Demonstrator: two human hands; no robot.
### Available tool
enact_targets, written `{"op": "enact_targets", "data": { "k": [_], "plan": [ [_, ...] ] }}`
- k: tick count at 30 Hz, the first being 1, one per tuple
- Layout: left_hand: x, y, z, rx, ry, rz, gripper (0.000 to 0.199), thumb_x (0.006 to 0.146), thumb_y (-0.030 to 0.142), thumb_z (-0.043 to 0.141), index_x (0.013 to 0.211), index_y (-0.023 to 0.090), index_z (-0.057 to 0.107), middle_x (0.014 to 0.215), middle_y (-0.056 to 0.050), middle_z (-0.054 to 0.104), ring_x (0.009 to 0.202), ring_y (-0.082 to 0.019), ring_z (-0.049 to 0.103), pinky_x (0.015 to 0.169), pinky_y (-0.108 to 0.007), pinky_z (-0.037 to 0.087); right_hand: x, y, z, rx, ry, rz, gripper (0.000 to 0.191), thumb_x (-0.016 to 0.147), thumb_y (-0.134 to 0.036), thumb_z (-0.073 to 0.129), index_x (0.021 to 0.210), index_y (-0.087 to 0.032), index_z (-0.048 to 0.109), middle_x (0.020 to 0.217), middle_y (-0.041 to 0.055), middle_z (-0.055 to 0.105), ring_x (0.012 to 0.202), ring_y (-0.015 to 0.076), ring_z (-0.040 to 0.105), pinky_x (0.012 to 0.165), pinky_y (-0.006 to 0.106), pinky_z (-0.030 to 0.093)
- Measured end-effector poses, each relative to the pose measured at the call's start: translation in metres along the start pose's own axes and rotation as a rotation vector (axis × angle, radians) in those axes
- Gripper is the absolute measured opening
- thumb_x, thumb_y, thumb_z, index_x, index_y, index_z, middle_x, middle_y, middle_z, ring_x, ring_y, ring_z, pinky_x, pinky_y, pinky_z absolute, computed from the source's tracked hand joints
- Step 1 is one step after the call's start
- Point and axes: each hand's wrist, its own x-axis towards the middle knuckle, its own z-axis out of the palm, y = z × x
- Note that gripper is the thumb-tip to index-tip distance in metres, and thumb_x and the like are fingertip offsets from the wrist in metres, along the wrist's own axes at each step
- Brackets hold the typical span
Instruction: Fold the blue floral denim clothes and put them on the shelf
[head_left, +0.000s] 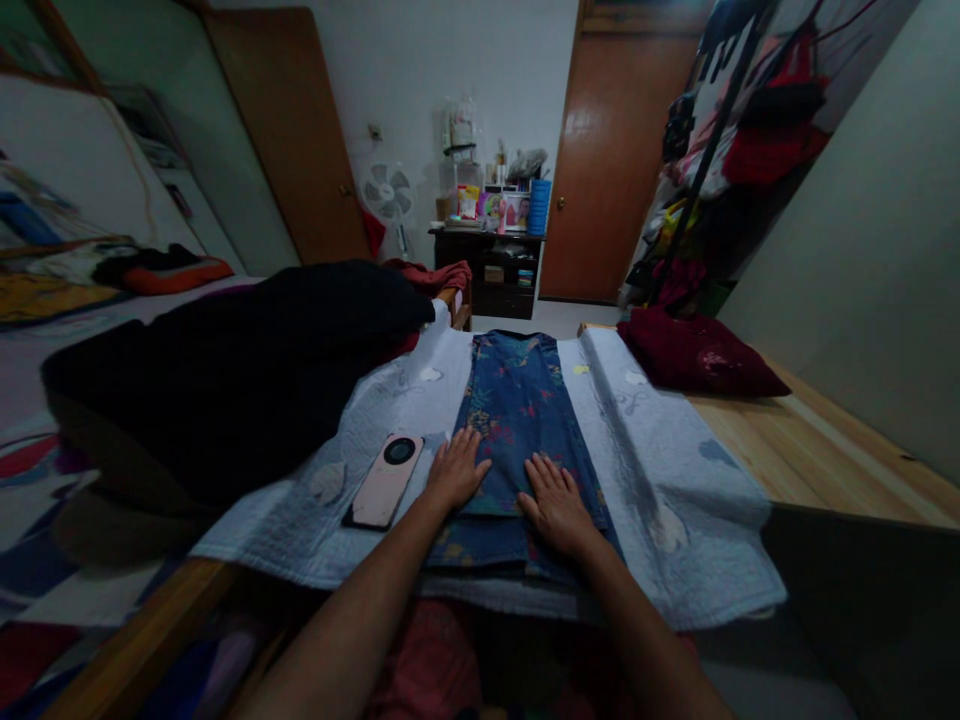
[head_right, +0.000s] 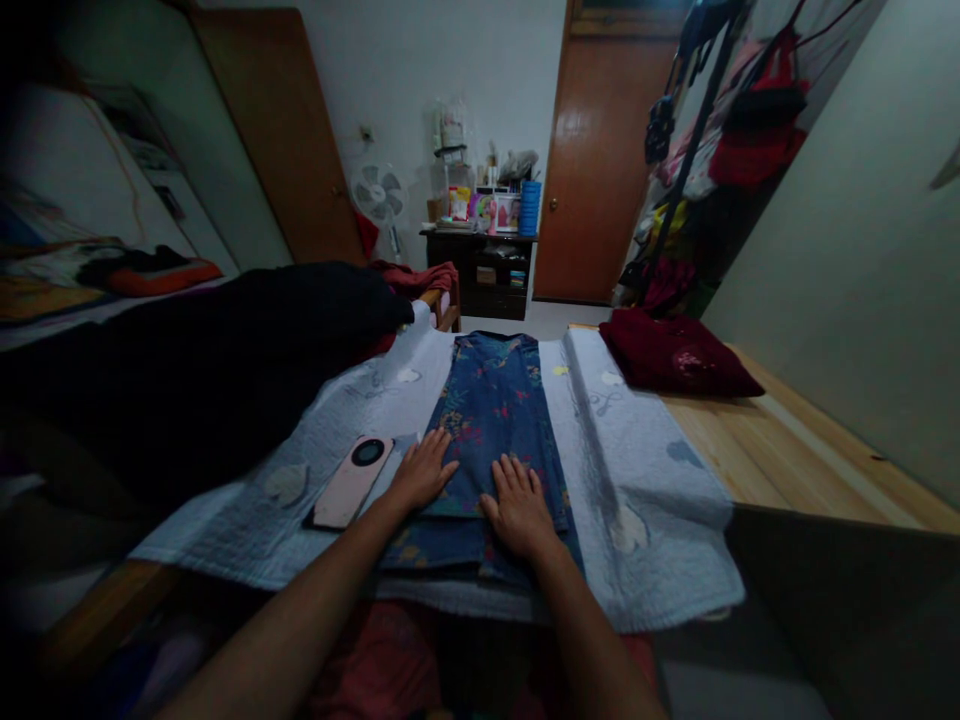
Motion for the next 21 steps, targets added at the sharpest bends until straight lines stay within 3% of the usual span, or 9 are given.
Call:
{"op": "enact_targets", "data": {
  "k": [6, 21],
  "plan": [
    [-0.016, -0.005, 0.007, 0.005, 0.004, 0.026, 0.061, 0.096, 0.049, 0.036, 0.149, 0.018, 0.032, 0.158, -0.013, 0.025, 0.146, -0.027, 0.021, 0.116, -0.05, 0.021, 0.0, 0.001, 0.001, 0.003, -0.002, -0.002, 0.067, 0.097, -0.053, 0.024, 0.152, -0.016, 0.026, 0.16, 0.0066, 0.018, 0.148, 0.0237, 0.01, 0.118, 0.046, 0.01],
    [-0.073, -0.007, -0.003, 0.004, -0.015, 0.092, 0.06, 0.096, 0.05, 0.037, 0.148, 0.021, 0.034, 0.158, -0.011, 0.026, 0.146, -0.026, 0.021, 0.117, -0.05, 0.02, -0.001, 0.0, 0.0, -0.007, 0.008, 0.0, 0.067, 0.097, -0.053, 0.024, 0.152, -0.015, 0.026, 0.16, 0.0067, 0.019, 0.148, 0.023, 0.011, 0.118, 0.045, 0.011]
  ]
}}
